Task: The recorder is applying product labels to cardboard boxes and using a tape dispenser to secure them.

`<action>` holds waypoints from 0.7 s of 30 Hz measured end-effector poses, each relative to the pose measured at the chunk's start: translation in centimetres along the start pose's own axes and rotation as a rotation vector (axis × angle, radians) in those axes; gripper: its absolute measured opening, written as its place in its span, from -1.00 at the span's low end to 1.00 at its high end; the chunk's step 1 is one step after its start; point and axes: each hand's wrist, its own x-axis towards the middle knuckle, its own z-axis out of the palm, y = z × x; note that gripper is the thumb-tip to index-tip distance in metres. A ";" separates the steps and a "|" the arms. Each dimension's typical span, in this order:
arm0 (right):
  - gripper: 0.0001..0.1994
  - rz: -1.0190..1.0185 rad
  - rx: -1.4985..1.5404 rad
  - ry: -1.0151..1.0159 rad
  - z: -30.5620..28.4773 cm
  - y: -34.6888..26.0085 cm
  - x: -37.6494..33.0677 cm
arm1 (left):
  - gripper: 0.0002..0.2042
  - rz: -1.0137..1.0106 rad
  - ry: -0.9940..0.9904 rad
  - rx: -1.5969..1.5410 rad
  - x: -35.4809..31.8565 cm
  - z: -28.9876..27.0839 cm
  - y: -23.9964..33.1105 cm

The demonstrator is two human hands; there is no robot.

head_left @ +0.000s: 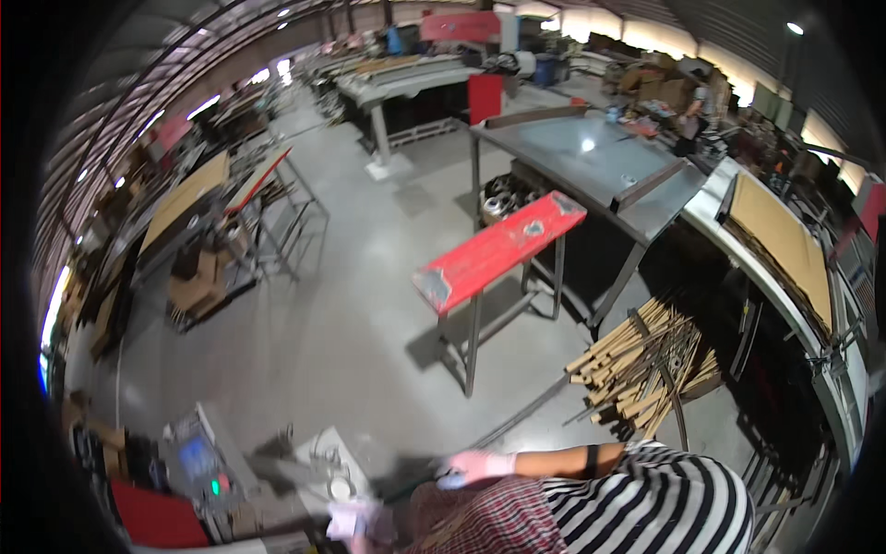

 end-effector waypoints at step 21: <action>-0.53 0.323 0.526 0.715 -28.5 14.0 36.8 | -0.86 -0.990 -0.105 -1.743 66.2 21.7 44.5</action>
